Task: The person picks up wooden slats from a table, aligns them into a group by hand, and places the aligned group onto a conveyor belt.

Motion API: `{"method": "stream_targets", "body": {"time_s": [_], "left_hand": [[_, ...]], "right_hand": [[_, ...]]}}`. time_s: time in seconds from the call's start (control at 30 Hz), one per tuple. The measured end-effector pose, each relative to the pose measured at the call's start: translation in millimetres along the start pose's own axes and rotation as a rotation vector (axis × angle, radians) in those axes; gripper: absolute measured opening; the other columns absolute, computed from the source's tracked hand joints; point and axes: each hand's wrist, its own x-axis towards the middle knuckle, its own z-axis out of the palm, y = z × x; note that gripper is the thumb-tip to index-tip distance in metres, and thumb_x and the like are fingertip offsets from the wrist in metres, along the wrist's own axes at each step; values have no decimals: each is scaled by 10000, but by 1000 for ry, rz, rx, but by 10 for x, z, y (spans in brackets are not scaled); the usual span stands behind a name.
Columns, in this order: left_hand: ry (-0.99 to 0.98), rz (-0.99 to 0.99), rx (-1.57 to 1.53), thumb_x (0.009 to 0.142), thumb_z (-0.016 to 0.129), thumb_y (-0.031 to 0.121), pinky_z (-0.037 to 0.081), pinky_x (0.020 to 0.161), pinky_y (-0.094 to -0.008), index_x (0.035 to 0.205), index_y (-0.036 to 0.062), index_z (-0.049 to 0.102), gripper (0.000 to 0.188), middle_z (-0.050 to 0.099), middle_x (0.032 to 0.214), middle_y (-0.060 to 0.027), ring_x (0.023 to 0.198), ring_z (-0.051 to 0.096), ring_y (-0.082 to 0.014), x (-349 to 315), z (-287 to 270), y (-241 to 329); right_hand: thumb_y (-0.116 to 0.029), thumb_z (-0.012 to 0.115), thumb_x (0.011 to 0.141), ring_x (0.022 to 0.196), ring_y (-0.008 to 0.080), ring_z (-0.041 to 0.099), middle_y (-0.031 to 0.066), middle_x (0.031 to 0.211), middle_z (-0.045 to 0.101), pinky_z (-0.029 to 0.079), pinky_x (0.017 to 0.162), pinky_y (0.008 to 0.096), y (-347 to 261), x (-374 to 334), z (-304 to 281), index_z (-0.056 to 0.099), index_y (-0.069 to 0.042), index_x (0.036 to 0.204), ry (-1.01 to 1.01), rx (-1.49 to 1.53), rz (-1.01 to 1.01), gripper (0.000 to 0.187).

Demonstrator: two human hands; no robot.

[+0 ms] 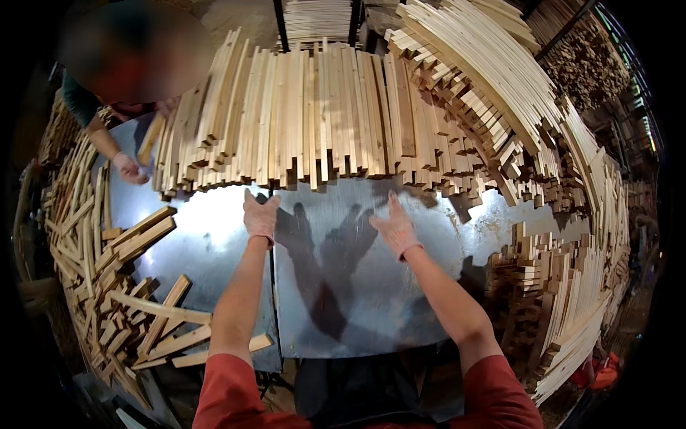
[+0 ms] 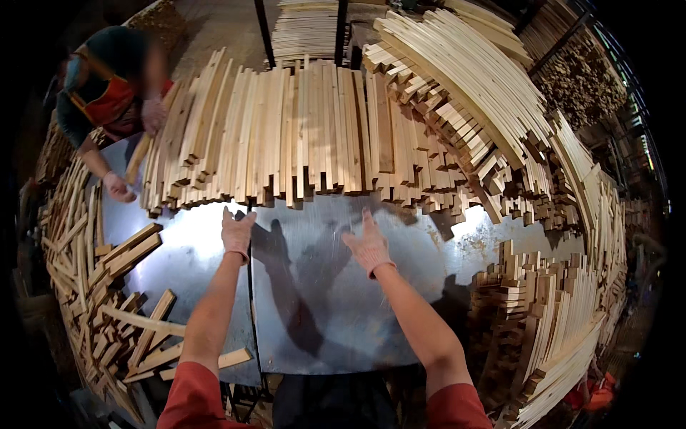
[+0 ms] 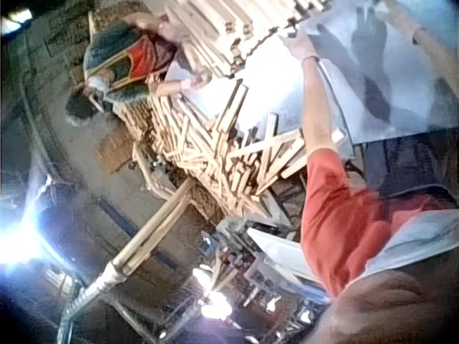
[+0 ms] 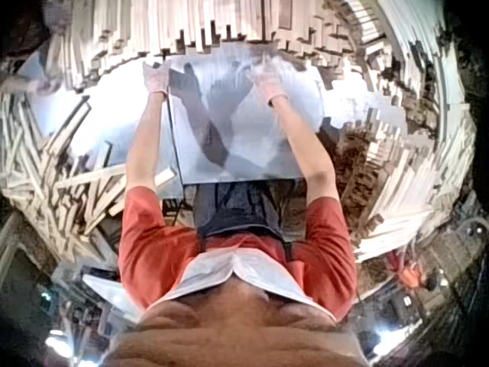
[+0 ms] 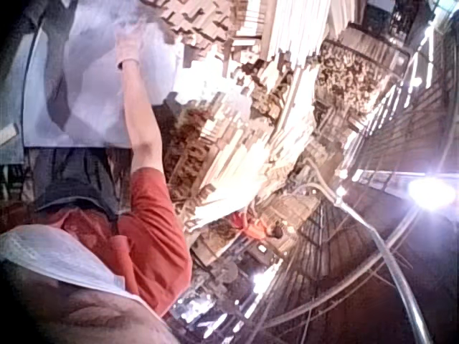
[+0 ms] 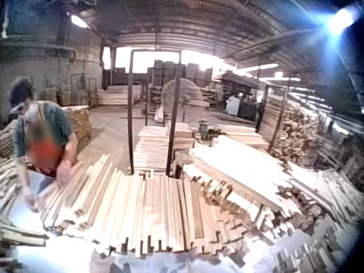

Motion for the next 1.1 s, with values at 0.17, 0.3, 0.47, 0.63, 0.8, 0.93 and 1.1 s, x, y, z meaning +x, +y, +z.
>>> {"method": "stream_targets", "body": {"time_s": [0.17,0.3,0.47,0.63,0.8,0.93,1.1], "left_hand": [[33,-101,0,786,889,453,382,1255,-447,1622,-105,297,1166,412,1637,-327,1505,446,-451,471,154,123],[37,-89,42,831,851,391,418,1220,-412,1632,-38,316,1055,488,1547,-306,1429,519,-413,611,245,-32],[83,-162,139,866,781,297,560,957,-435,1471,-7,441,758,642,1159,-238,1058,682,-342,488,193,307],[125,-89,-27,780,830,297,578,884,-492,1336,-25,491,727,692,1070,-279,980,710,-444,566,213,173],[75,-112,50,799,826,315,556,987,-523,1362,-26,474,746,702,1167,-314,1100,703,-483,615,205,105],[149,-120,174,801,825,315,567,970,-531,1351,-7,463,733,712,1139,-309,1071,715,-491,631,236,29],[69,-76,187,775,829,296,566,935,-549,1241,-12,484,657,712,1070,-292,1009,712,-502,591,100,240]], "right_hand": [[-417,726,925,1546,371,424,221,1724,333,419,1244,429,-761,625,-279,139,-96,1733,127,-169,138,1049],[-380,765,890,1421,349,551,197,1596,489,487,1182,422,-880,989,-160,216,-91,1717,156,-224,164,1034],[-387,793,858,1326,377,608,229,1481,569,533,1108,453,-984,1135,-195,326,-44,1669,209,-303,181,996],[-375,802,838,1302,379,635,245,1448,606,536,1100,446,-970,1269,-186,377,-26,1633,289,-347,101,966],[-346,779,851,1373,377,604,263,1522,560,508,1157,415,-974,1340,-201,333,-19,1651,227,-411,141,972],[-308,766,858,1406,380,576,268,1562,522,498,1170,423,-1099,1366,-242,298,-20,1666,150,-445,124,977],[-274,744,869,1368,395,597,278,1493,567,514,1143,429,-1120,1294,-274,304,-45,1670,133,-440,103,943]]}}
